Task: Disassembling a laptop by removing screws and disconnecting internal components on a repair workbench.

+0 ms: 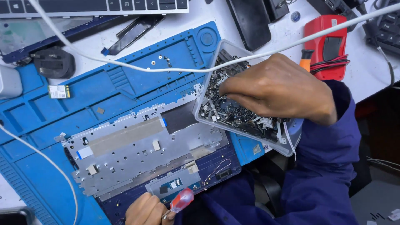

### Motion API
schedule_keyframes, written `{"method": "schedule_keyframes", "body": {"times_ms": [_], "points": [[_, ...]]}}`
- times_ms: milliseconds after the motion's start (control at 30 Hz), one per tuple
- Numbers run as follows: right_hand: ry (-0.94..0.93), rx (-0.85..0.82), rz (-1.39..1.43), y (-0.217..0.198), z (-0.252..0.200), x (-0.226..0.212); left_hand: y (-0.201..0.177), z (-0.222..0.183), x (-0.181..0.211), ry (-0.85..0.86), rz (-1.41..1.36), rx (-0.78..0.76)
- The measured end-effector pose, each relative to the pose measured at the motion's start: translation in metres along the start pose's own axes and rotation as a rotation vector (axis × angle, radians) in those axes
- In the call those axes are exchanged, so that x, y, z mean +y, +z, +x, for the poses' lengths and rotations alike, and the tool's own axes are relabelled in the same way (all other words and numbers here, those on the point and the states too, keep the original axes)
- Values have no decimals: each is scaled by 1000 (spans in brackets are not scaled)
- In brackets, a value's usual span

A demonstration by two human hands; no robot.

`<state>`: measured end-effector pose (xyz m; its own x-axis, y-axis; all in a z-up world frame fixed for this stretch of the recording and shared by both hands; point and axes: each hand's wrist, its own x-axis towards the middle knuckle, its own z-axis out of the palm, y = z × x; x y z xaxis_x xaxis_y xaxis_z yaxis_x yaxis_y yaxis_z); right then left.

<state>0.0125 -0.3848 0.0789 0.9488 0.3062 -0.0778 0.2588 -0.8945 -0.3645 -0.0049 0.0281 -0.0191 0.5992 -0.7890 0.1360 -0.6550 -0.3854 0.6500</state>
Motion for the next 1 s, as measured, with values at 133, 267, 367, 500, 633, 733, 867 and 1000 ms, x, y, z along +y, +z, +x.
{"method": "schedule_keyframes", "body": {"times_ms": [133,267,367,500,633,733,867,1000], "points": [[-59,9,38,-10,-2,-5,-10,11,16,-33,-24,-5],[4,174,104,-41,-27,-22,34,-85,-90,14,-67,-696],[192,243,27,-60,-65,-44,60,-72,-116,-237,136,-1566],[509,339,-77,-44,-130,-60,62,-55,-119,-240,139,-1606],[893,84,-272,-2,-170,-47,61,-42,-110,-405,126,-1637],[1048,-87,-263,31,-175,-39,51,-32,-91,-507,129,-1594],[969,140,-404,58,-182,-25,38,-68,-86,-125,75,-876],[935,383,-613,77,-197,25,-4,-18,-5,-141,-87,16]]}}
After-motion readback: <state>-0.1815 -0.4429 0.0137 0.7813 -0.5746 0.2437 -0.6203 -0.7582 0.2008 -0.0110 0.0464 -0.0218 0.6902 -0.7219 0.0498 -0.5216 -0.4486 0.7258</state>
